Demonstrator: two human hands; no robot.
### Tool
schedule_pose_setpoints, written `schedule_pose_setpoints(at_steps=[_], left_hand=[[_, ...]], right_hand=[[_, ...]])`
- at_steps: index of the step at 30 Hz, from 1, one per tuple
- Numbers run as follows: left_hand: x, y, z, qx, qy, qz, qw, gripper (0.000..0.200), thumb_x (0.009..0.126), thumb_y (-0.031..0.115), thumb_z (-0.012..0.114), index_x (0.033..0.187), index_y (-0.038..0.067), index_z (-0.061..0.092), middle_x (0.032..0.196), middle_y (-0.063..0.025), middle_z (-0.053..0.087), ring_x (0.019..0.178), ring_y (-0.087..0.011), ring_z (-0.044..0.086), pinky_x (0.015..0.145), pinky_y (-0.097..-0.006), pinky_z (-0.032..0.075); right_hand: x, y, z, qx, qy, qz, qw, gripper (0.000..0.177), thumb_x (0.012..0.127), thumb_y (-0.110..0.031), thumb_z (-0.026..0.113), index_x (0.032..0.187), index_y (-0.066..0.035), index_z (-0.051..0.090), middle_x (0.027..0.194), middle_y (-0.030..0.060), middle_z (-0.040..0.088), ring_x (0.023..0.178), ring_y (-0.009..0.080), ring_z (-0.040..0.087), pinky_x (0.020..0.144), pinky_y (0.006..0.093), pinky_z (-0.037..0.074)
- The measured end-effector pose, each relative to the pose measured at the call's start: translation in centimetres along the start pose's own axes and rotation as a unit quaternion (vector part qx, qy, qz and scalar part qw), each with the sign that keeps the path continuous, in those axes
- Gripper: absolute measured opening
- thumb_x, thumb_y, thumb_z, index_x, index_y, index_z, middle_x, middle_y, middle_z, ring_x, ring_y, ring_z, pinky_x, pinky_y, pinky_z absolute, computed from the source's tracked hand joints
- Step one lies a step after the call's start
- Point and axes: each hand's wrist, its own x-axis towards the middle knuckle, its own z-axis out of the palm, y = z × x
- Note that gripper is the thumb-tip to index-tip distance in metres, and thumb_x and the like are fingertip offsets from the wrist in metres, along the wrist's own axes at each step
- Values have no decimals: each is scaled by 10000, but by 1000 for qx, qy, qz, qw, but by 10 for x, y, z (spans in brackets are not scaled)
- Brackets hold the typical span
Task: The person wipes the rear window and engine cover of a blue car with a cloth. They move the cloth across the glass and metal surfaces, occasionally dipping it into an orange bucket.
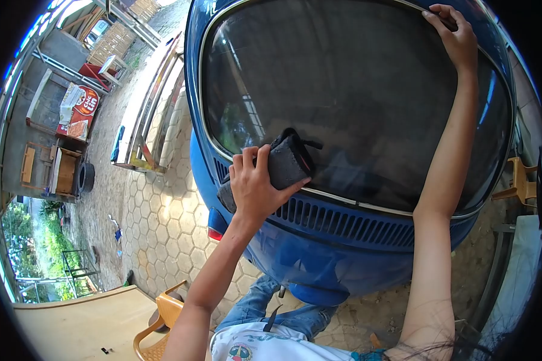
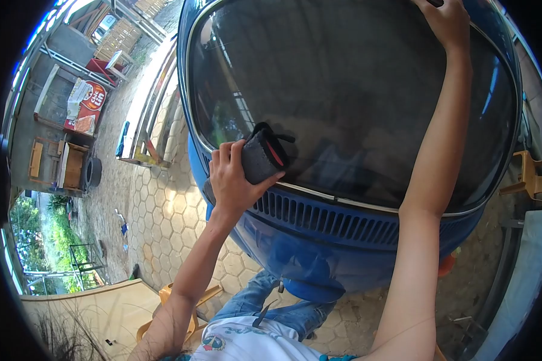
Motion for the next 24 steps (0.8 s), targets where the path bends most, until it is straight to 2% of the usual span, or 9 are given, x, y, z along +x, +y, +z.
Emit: schedule_pose_setpoints(at_steps=[3, 6, 9, 12, 17, 18, 21, 24], left_hand=[[3, -32, -3, -12, -5, -51, 999, 815, 729, 591, 871, 1225, 13, 582, 1138, -169, 564, 1064, -366, 556, 893, -510, 471], [-14, -62, 1, -27, -2, -101, 994, 779, 771, 567, 854, 1251, 20, 577, 1151, -176, 573, 1035, -384, 561, 901, -512, 472], [-47, -81, 17, -89, 30, -147, 985, 728, 812, 493, 843, 1256, 2, 539, 1105, -190, 580, 1028, -393, 555, 898, -510, 469], [-97, -108, 37, -179, 14, -250, 951, 691, 860, 473, 811, 1259, -8, 517, 1072, -206, 586, 1018, -404, 570, 907, -500, 463], [-181, -113, 59, -259, 16, -380, 888, 677, 948, 561, 694, 1247, -19, 514, 1111, -220, 617, 1039, -391, 618, 962, -443, 461], [-185, -109, 62, -251, 30, -387, 887, 700, 959, 609, 654, 1248, -14, 519, 1114, -211, 627, 1048, -372, 616, 968, -431, 465], [-184, -106, 67, -233, 43, -417, 878, 712, 962, 633, 637, 1243, -12, 526, 1104, -209, 623, 1031, -364, 615, 951, -430, 467], [-137, -96, 58, -255, 90, -400, 876, 675, 942, 574, 694, 1226, -16, 531, 1083, -204, 612, 1003, -360, 609, 922, -430, 464]], right_hand=[[-1, -6, -3, -75, -1, -15, 997, 243, 800, -202, 838, 912, -36, 700, 868, 69, 608, 837, 228, 615, 791, 376, 519], [-1, -3, -2, -96, 19, -49, 994, 244, 790, -198, 842, 894, -29, 702, 843, 71, 596, 814, 226, 604, 779, 365, 515], [-2, -6, -5, -82, -9, -14, 997, 259, 823, -227, 826, 972, -53, 706, 932, 76, 624, 909, 258, 621, 861, 416, 514], [6, 45, -3, -116, -16, -62, 991, 333, 881, -395, 817, 1096, -143, 785, 1038, 6, 740, 1034, 147, 709, 977, 291, 509], [5, 37, -4, -130, -23, -28, 991, 334, 878, -397, 818, 1109, -158, 785, 1062, 24, 720, 1026, 163, 702, 982, 302, 513], [4, 31, -5, -143, -26, -25, 989, 333, 879, -396, 817, 1110, -160, 785, 1068, 27, 716, 1024, 166, 701, 982, 303, 514], [3, 32, -5, -146, -26, -20, 989, 324, 879, -391, 816, 1105, -160, 785, 1083, 30, 704, 1027, 170, 694, 984, 312, 516], [1, 28, -2, -120, -12, -10, 993, 349, 861, -402, 825, 1080, -135, 781, 1052, 22, 725, 1042, 181, 693, 974, 336, 517]])
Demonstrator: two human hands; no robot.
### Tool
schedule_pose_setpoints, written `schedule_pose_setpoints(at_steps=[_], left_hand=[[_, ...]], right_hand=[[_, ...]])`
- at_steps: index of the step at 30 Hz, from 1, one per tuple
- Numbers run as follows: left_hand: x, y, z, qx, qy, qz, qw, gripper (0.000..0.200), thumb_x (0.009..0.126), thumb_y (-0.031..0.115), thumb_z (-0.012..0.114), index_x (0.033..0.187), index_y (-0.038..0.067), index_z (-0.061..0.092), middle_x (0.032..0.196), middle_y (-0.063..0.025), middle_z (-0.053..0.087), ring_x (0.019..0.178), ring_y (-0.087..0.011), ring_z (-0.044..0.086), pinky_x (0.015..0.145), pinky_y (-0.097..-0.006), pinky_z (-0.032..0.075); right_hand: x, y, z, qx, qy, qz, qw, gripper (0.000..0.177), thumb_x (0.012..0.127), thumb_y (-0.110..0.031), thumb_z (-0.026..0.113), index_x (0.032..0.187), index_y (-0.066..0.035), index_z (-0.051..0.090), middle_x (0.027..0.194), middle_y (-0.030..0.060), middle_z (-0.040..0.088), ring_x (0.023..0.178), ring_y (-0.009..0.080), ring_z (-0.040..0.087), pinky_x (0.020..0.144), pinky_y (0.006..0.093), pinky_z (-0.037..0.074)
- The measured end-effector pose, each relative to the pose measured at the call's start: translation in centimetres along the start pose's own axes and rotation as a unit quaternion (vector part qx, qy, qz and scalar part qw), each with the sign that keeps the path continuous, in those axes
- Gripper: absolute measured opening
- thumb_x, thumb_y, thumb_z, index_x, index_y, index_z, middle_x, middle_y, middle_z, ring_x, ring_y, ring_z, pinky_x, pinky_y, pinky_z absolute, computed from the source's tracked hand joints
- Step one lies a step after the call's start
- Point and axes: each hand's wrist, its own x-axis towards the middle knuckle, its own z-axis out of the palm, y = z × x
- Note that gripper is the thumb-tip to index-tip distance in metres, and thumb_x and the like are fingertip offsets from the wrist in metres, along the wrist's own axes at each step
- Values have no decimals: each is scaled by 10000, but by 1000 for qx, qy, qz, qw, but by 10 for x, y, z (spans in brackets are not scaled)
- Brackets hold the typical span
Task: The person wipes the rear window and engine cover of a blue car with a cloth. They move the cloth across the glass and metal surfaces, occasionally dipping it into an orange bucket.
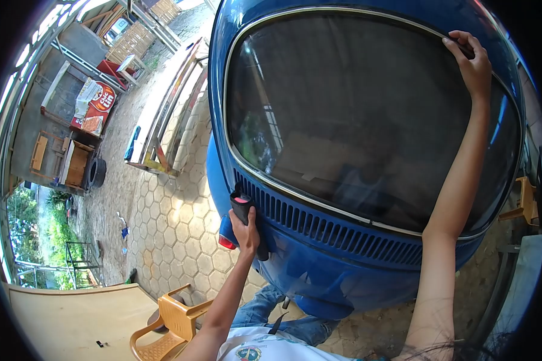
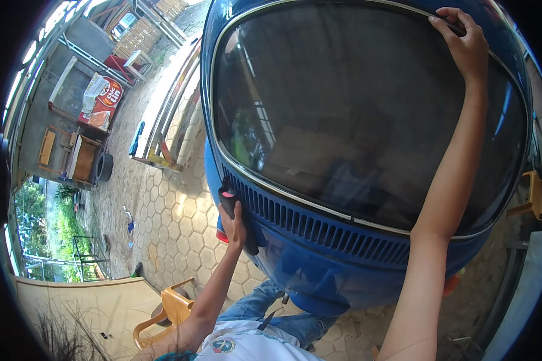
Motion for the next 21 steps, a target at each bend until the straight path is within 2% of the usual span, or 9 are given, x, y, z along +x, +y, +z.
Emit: schedule_pose_setpoints(at_steps=[4, 7, 8, 11, 14, 17, 20, 21], left_hand=[[59, 66, 15, 29, 12, 87, 996, 626, 914, 484, 755, 1214, -15, 525, 1062, -197, 581, 992, -368, 595, 903, -435, 464], [60, 67, 13, 52, -8, 149, 987, 606, 903, 442, 776, 1209, -13, 517, 1059, -200, 567, 1001, -372, 590, 898, -444, 466], [49, 50, 9, 59, -18, 162, 985, 608, 892, 401, 796, 1242, -9, 515, 1083, -208, 583, 1021, -371, 609, 927, -443, 467], [1, 6, -1, -8, -37, 73, 997, 623, 922, 471, 749, 1256, -6, 527, 1099, -217, 613, 1042, -376, 626, 938, -443, 472], [14, -5, -5, -36, -17, -102, 994, 663, 954, 558, 677, 1270, -8, 535, 1094, -216, 636, 1044, -381, 631, 939, -442, 478], [88, -32, 8, 6, 34, -58, 998, 718, 971, 629, 612, 1268, -20, 537, 1075, -218, 644, 1044, -387, 625, 927, -448, 482], [95, 30, 3, 16, -4, -42, 999, 714, 952, 597, 664, 1272, -28, 531, 1082, -230, 630, 1046, -398, 620, 931, -450, 478], [84, 30, 4, 23, -6, -12, 1000, 702, 948, 582, 677, 1265, -27, 530, 1085, -233, 624, 1043, -402, 620, 925, -450, 479]], right_hand=[[4, 7, 2, 30, -29, 20, 999, 344, 873, -376, 806, 1111, -129, 783, 1078, 27, 720, 1067, 167, 698, 994, 320, 506], [1, 1, -2, 20, -20, 32, 999, 336, 873, -368, 808, 1106, -126, 783, 1089, 35, 714, 1083, 173, 692, 999, 325, 504], [0, 1, -3, 17, -21, 35, 999, 333, 873, -365, 808, 1106, -128, 784, 1096, 40, 713, 1088, 175, 690, 1002, 328, 504], [-1, 0, -4, 6, -22, 30, 999, 318, 876, -352, 808, 1106, -134, 785, 1113, 47, 705, 1104, 182, 679, 1006, 335, 503], [-1, 4, -3, 7, -30, 40, 999, 300, 880, -341, 807, 1106, -144, 785, 1121, 49, 695, 1108, 191, 672, 1012, 343, 503], [-1, 6, -3, 14, -29, 38, 999, 294, 882, -343, 806, 1107, -154, 785, 1125, 51, 687, 1104, 200, 666, 1018, 353, 504], [0, 7, -3, 18, -29, 45, 998, 300, 883, -350, 803, 1111, -155, 785, 1132, 57, 687, 1113, 204, 660, 1026, 366, 505], [-2, 7, -3, 19, -35, 50, 998, 303, 884, -352, 802, 1112, -154, 785, 1136, 60, 689, 1118, 205, 658, 1029, 371, 504]])
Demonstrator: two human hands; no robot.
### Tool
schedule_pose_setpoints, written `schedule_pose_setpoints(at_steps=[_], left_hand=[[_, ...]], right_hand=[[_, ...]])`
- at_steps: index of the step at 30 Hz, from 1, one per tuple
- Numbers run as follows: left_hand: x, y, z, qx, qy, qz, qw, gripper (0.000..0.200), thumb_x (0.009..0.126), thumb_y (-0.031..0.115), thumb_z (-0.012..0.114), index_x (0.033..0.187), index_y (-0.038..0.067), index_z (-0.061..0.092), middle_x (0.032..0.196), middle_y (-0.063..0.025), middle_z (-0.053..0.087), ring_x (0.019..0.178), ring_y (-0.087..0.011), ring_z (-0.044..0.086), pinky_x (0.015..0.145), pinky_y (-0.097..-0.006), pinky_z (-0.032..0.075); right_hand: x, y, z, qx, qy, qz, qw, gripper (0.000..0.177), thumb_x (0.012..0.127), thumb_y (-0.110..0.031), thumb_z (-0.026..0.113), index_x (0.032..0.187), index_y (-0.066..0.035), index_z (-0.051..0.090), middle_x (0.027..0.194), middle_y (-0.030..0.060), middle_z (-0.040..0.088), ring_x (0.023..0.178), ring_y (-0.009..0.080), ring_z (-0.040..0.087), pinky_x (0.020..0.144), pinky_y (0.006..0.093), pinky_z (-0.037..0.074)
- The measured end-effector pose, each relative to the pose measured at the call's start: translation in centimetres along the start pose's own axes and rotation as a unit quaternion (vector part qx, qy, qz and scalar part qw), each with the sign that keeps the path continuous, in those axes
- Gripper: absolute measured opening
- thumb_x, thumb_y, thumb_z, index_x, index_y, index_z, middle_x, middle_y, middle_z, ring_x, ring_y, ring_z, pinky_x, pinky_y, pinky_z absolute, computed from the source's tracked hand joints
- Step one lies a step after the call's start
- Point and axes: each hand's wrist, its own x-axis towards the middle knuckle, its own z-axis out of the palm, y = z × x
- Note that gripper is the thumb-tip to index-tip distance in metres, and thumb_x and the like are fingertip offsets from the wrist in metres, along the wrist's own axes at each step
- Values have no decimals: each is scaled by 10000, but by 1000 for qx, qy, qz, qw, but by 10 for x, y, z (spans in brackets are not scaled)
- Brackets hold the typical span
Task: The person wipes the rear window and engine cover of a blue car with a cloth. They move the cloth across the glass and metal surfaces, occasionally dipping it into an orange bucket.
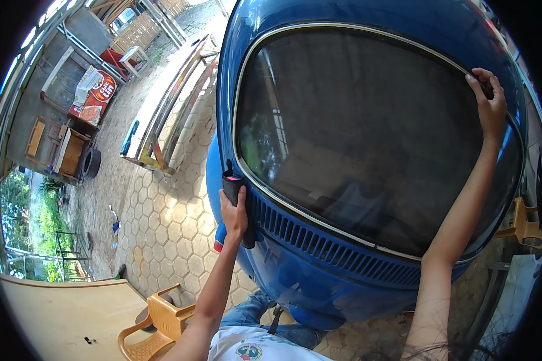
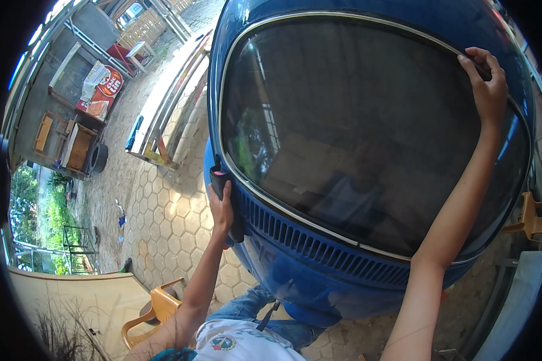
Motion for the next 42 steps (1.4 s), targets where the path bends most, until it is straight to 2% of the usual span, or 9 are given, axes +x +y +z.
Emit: schedule_pose_setpoints(at_steps=[4, 7, 13, 19, 25, 29, 37, 40, 42], left_hand=[[-87, -6, -3, 18, -31, 90, 995, 642, 939, 503, 722, 1244, -25, 521, 1100, -243, 598, 1012, -422, 616, 908, -448, 480], [-82, 5, -4, 4, -53, 48, 997, 628, 950, 493, 708, 1252, -23, 514, 1087, -238, 597, 999, -426, 615, 920, -445, 478], [74, 32, 13, -71, 30, -21, 997, 732, 981, 586, 624, 1304, -64, 533, 1168, -261, 640, 1087, -386, 628, 994, -444, 456], [126, 114, 11, -60, -12, 211, 976, 710, 890, 555, 744, 1274, -18, 574, 1133, -225, 626, 1075, -401, 630, 994, -464, 462], [141, 193, 37, 126, -47, 505, 852, 827, 763, 583, 842, 1312, 27, 571, 1222, -153, 582, 1145, -374, 590, 964, -490, 472], [134, 178, 43, 111, -38, 461, 880, 911, 689, 651, 863, 1322, 63, 574, 1219, -138, 574, 1135, -364, 594, 961, -503, 483], [103, 165, 33, -47, -130, 298, 945, 858, 601, 541, 966, 1207, 36, 629, 1108, -97, 613, 1068, -291, 645, 951, -418, 517], [116, 189, 38, -60, -126, 309, 941, 840, 593, 518, 979, 1181, 27, 635, 1088, -103, 623, 1043, -292, 651, 941, -420, 518], [126, 206, 47, -10, -79, 425, 902, 833, 584, 535, 977, 1158, 29, 647, 1072, -106, 621, 1028, -288, 656, 913, -418, 525]], right_hand=[[-1, -4, -1, -24, 1, 3, 1000, 311, 887, -357, 797, 1115, -146, 783, 1144, 66, 693, 1130, 208, 653, 1039, 381, 499], [-1, 0, -2, -27, 3, -10, 1000, 310, 889, -358, 795, 1114, -144, 784, 1147, 66, 694, 1127, 211, 654, 1046, 382, 495], [-1, -3, 0, -14, 7, -12, 1000, 304, 894, -356, 793, 1107, -139, 785, 1135, 59, 692, 1105, 201, 656, 1038, 361, 495], [-4, -7, -4, 1, 6, 5, 1000, 274, 909, -332, 781, 1094, -131, 786, 1079, 31, 696, 1050, 173, 649, 1012, 337, 491], [-5, -8, -3, 9, 15, -25, 1000, 235, 927, -304, 765, 1077, -124, 788, 1002, 10, 709, 1028, 154, 645, 997, 324, 482], [-5, -6, -7, 16, 9, -20, 1000, 233, 937, -312, 757, 1074, -127, 791, 1015, 11, 712, 1028, 155, 646, 992, 326, 488], [-5, -6, -1, 15, 11, -20, 1000, 238, 945, -327, 756, 1071, -128, 792, 1016, 3, 711, 997, 148, 646, 977, 322, 499], [-3, -7, -2, 22, 14, -20, 999, 232, 945, -319, 757, 1067, -125, 793, 1007, -2, 711, 979, 138, 644, 968, 308, 499], [-3, -6, -1, 31, 21, -34, 999, 226, 946, -313, 758, 1063, -123, 794, 993, -8, 710, 965, 129, 643, 956, 296, 498]])
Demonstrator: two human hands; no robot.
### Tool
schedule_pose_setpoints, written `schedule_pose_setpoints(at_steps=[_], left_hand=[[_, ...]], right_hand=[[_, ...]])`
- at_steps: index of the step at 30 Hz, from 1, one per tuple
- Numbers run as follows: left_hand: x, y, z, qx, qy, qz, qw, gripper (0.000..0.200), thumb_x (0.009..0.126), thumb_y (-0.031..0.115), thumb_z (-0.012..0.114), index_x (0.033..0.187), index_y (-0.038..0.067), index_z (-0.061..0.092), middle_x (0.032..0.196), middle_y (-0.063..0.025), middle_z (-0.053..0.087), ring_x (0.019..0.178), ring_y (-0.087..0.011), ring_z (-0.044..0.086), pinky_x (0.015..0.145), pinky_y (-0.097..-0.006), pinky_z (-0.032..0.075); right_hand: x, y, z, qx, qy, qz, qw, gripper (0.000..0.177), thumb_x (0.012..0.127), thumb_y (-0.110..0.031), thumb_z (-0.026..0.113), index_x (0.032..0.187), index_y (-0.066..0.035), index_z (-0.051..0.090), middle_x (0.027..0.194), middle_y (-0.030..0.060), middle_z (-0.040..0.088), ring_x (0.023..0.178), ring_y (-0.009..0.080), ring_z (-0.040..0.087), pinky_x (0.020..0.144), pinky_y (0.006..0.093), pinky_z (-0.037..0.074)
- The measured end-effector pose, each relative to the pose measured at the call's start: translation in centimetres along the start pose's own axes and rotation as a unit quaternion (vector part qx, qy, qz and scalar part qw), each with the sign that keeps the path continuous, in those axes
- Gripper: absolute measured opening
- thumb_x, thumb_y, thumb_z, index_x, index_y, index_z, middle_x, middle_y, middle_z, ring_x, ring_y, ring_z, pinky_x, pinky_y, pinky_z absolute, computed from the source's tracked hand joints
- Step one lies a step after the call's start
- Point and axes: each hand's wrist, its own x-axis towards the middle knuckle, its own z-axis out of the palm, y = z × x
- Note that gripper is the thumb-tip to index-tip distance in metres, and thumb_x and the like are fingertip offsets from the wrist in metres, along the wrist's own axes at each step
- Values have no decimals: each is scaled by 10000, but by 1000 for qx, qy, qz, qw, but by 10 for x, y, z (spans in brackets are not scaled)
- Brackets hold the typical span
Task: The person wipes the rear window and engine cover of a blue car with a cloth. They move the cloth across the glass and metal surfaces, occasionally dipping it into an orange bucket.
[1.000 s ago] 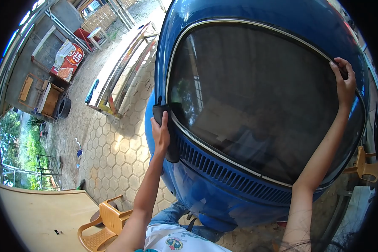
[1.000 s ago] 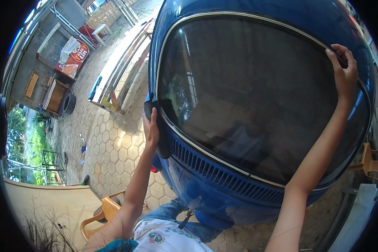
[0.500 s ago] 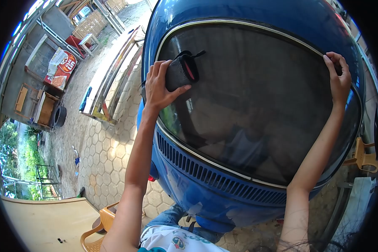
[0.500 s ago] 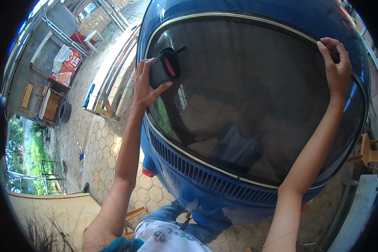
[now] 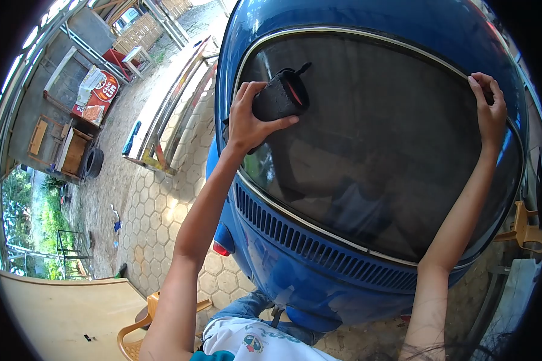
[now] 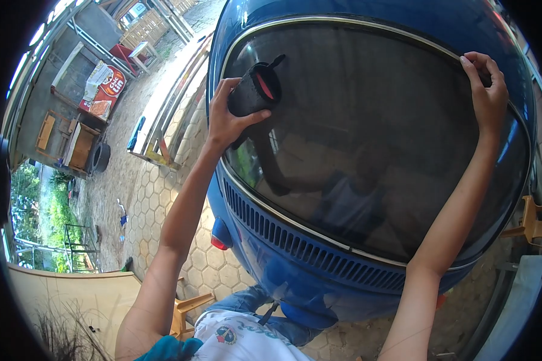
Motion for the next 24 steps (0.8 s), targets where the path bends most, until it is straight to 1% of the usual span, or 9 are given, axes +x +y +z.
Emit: schedule_pose_setpoints(at_steps=[2, 4, 7, 10, 11, 14, 18, 21, 24], left_hand=[[10, 3, 4, 19, -15, 44, 999, 832, 579, 531, 977, 1160, 34, 650, 1065, -109, 621, 1023, -288, 658, 899, -421, 528], [4, -4, 3, 21, -22, 82, 996, 840, 546, 545, 971, 1151, 52, 661, 1060, -106, 620, 1003, -294, 662, 868, -433, 542], [-24, -8, -3, 32, -40, 124, 991, 848, 514, 557, 962, 1137, 61, 667, 1065, -107, 620, 978, -311, 660, 844, -447, 550], [-63, -20, -13, 27, -52, 126, 990, 854, 506, 574, 944, 1139, 67, 675, 1070, -119, 620, 970, -320, 651, 839, -451, 548], [-69, -19, -15, 56, -79, 149, 984, 867, 494, 604, 924, 1138, 73, 686, 1076, -125, 619, 975, -321, 637, 834, -455, 543], [-72, -12, -12, 62, -82, 115, 988, 876, 490, 626, 911, 1133, 72, 694, 1081, -117, 621, 981, -315, 624, 832, -457, 537], [-73, 1, -6, 48, -57, 62, 995, 862, 499, 590, 922, 1142, 75, 670, 1054, -96, 602, 987, -297, 620, 831, -453, 527], [-73, 9, -5, 43, -54, 32, 997, 840, 516, 572, 926, 1133, 71, 654, 1037, -85, 581, 993, -287, 615, 833, -450, 520], [-74, 19, -2, 40, -52, -1, 998, 825, 531, 562, 929, 1130, 72, 642, 1038, -81, 571, 1003, -286, 607, 842, -450, 515]], right_hand=[[1, -1, -1, -6, 1, 1, 1000, 222, 945, -308, 759, 1059, -121, 794, 986, -12, 711, 962, 123, 646, 946, 287, 496], [-1, -1, 0, -6, -3, 12, 1000, 220, 944, -306, 759, 1057, -120, 795, 983, -16, 713, 963, 118, 648, 939, 282, 496], [1, -1, 1, -1, -2, 25, 1000, 225, 945, -313, 757, 1056, -121, 796, 984, -17, 718, 972, 116, 652, 938, 284, 495], [1, 0, 1, -5, -3, 18, 1000, 233, 947, -325, 753, 1056, -125, 798, 983, -16, 722, 976, 121, 657, 947, 289, 494], [1, 2, 1, -8, 0, 11, 1000, 235, 947, -331, 752, 1056, -128, 798, 981, -15, 722, 975, 124, 659, 951, 290, 494], [1, 1, 2, -11, -7, 18, 1000, 241, 946, -345, 750, 1056, -136, 799, 981, -9, 723, 979, 135, 665, 962, 295, 494], [4, 3, 1, 3, -16, 14, 1000, 249, 942, -357, 750, 1057, -142, 798, 990, -2, 726, 991, 143, 669, 970, 299, 496], [4, 3, 2, -17, -17, 21, 999, 257, 940, -358, 753, 1062, -136, 796, 1000, 3, 730, 996, 141, 672, 976, 301, 496], [5, 4, 2, -7, -19, 20, 1000, 267, 937, -362, 756, 1070, -134, 795, 1010, 5, 734, 1009, 144, 679, 979, 300, 496]])
